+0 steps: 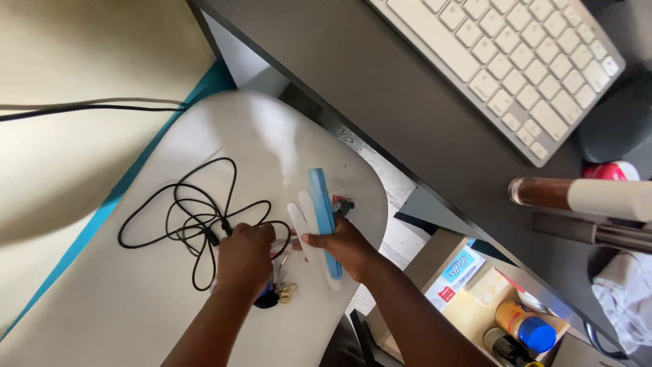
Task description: The person opens a drawer and places a red box, a small jar, a black clip, and several nail files into it. They handle each item individually, arranging them inside the drawer.
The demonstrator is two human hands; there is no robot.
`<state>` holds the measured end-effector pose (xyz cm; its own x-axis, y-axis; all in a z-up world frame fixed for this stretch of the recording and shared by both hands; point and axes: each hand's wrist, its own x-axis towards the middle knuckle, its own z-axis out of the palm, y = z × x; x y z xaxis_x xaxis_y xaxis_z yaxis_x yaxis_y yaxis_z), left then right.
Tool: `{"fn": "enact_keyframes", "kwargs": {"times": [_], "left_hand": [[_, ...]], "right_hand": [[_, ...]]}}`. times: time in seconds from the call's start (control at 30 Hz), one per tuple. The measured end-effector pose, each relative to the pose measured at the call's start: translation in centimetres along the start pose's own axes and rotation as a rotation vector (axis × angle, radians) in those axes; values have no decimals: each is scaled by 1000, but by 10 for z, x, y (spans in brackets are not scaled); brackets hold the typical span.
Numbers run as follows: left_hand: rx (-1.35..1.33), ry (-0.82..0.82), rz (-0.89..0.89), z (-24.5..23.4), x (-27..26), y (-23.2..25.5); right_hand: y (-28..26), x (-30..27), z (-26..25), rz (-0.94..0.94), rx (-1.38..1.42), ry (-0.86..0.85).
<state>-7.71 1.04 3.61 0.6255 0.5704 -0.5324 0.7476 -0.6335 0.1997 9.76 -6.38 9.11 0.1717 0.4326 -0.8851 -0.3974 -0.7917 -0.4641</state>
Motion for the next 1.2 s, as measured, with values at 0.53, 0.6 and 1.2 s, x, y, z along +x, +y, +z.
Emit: {"fn": "enact_keyframes", "kwargs": {"times": [0.53, 0.6, 1.2], "left_hand": [[-415, 66, -319, -52, -69, -19], [-511, 121, -322, -67, -83, -13], [-780, 602, 303, -219, -305, 54]], "right_hand": [[-7, -98, 8, -575, -547, 282], [-8, -120, 15, -724, -668, 311], [-41, -434, 35, -464, 512, 195]]}}
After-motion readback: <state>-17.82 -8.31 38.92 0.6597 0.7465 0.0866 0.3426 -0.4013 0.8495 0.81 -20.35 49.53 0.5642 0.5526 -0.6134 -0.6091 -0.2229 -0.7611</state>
